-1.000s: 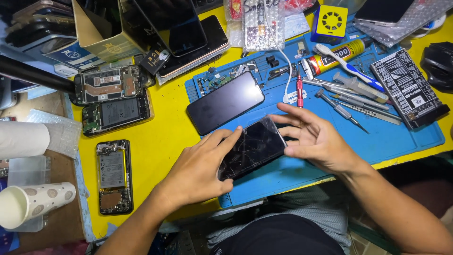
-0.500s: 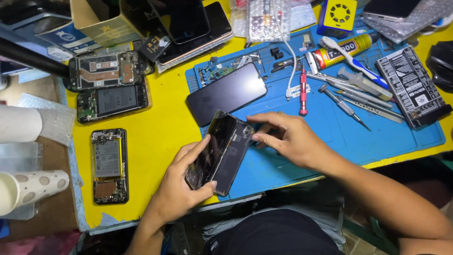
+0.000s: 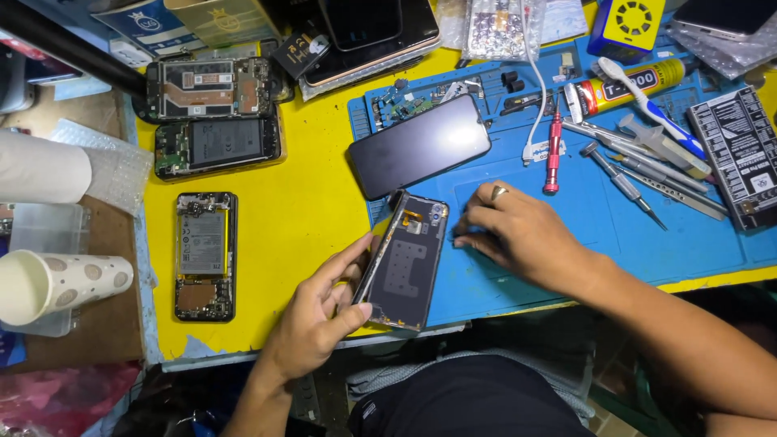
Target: Disassembling a smartphone by prying off the back casing and unscrewing internal components on a repair bench.
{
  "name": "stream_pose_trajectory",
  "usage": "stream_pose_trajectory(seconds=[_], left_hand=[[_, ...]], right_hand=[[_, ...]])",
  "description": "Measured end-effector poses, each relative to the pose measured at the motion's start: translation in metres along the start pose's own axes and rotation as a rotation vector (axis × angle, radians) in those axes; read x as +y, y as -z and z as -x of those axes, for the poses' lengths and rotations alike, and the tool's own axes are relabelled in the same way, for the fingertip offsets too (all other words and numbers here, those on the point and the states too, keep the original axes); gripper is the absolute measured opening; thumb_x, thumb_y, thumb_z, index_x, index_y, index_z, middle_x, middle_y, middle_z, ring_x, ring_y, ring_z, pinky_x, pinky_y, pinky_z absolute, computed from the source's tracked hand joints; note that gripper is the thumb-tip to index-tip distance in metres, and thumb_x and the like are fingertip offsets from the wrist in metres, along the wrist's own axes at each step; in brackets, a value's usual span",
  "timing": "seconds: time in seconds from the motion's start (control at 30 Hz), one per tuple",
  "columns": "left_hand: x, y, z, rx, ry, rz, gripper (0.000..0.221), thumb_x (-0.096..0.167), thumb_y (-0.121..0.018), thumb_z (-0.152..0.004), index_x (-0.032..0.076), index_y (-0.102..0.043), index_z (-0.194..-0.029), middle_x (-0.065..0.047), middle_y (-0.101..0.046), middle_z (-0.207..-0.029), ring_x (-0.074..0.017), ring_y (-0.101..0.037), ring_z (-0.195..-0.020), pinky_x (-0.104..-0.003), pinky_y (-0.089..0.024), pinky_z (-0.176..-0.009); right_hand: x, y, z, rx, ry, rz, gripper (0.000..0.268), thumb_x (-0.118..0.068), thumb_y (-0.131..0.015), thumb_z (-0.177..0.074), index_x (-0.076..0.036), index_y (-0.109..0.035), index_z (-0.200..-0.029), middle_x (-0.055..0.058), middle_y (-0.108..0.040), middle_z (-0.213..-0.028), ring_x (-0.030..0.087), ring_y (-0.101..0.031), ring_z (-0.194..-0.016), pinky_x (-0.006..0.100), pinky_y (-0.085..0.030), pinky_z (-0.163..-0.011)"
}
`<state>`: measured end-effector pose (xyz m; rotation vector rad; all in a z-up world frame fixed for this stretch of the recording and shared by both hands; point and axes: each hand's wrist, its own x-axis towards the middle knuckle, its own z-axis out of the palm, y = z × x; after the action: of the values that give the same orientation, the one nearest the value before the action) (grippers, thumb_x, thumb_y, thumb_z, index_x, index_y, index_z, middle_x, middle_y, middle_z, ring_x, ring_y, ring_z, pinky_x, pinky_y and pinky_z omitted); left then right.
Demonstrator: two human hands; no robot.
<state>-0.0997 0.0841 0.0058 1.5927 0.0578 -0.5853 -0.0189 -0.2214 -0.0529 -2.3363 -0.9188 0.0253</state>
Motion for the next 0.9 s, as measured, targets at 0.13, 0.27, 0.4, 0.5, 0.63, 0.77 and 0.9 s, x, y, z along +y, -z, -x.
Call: stream_pose_trajectory(seconds=[0.13, 0.27, 0.4, 0.5, 0.63, 0.77, 0.9], left_hand=[[0.001, -0.006, 0.001, -0.042, 0.005, 0.155, 0.077, 0.012, -0.06, -0.087, 0.008, -0.034, -0.159, -0.017, -0.062, -0.135, -0.0261, -0.068, -0.117, -0.037, -0.057, -0.103], [-0.017, -0.002, -0.002, -0.033, -0.101, 0.085, 0.076, 0.029, -0.055, -0.089, 0.003, -0.035, -0.158, -0.014, -0.057, -0.143, -0.0232, -0.057, -0.123, -0.041, -0.051, -0.106], [-0.025, -0.012, -0.003, -0.005, -0.126, 0.375, 0.072, 0.023, -0.047, -0.091, -0.006, -0.034, -0.155, -0.022, -0.058, -0.139, -0.0276, -0.061, -0.121, -0.046, -0.056, -0.101], [-0.028, -0.023, -0.002, 0.01, -0.103, 0.548, 0.064, 0.021, -0.045, -0.092, -0.006, -0.041, -0.149, -0.024, -0.061, -0.137, -0.0316, -0.066, -0.116, -0.049, -0.06, -0.097], [-0.038, -0.038, 0.002, 0.038, -0.08, 0.738, 0.065, 0.022, -0.044, -0.095, -0.006, -0.036, -0.153, -0.032, -0.064, -0.134, -0.0394, -0.066, -0.122, -0.051, -0.058, -0.102], [-0.046, -0.058, -0.002, 0.075, -0.057, 0.83, 0.059, 0.016, -0.04, -0.095, -0.006, -0.042, -0.15, -0.03, -0.063, -0.135, -0.0396, -0.064, -0.121, -0.052, -0.053, -0.104], [-0.037, -0.076, -0.009, 0.355, 0.174, 0.886, 0.057, 0.012, -0.046, -0.094, -0.007, -0.05, -0.147, -0.031, -0.065, -0.136, -0.0393, -0.064, -0.123, -0.049, -0.052, -0.105]], right_hand=[[-0.013, 0.007, 0.003, 0.025, -0.001, -0.246, 0.012, -0.018, -0.081, -0.087, -0.011, -0.073, -0.094, 0.002, -0.066, -0.084, 0.019, -0.06, -0.072, 0.033, -0.049, -0.067], [-0.036, -0.002, 0.0, 0.049, 0.136, -0.379, 0.019, -0.006, -0.074, -0.091, -0.002, -0.072, -0.109, 0.012, -0.07, -0.099, 0.025, -0.069, -0.091, 0.034, -0.06, -0.082], [-0.044, -0.017, 0.016, 0.017, 0.196, -0.136, 0.027, -0.028, -0.077, -0.093, -0.007, -0.072, -0.108, 0.014, -0.061, -0.099, 0.027, -0.063, -0.085, 0.037, -0.055, -0.062], [-0.046, -0.018, 0.026, -0.007, 0.217, -0.119, 0.032, -0.033, -0.079, -0.092, -0.005, -0.069, -0.104, 0.014, -0.058, -0.098, 0.028, -0.059, -0.084, 0.038, -0.051, -0.065], [-0.047, -0.01, 0.033, 0.087, 0.174, -0.112, 0.021, -0.014, -0.074, -0.095, -0.002, -0.057, -0.092, 0.015, -0.057, -0.093, 0.027, -0.056, -0.083, 0.037, -0.05, -0.069], [-0.036, -0.023, 0.05, 0.122, 0.033, -0.061, 0.029, -0.001, -0.064, -0.097, 0.007, -0.058, -0.124, 0.021, -0.059, -0.106, 0.033, -0.063, -0.081, 0.044, -0.055, -0.066], [-0.024, -0.028, 0.063, 0.183, -0.015, -0.033, 0.037, 0.0, -0.06, -0.097, 0.002, -0.057, -0.133, 0.021, -0.059, -0.108, 0.035, -0.063, -0.091, 0.045, -0.056, -0.068]])
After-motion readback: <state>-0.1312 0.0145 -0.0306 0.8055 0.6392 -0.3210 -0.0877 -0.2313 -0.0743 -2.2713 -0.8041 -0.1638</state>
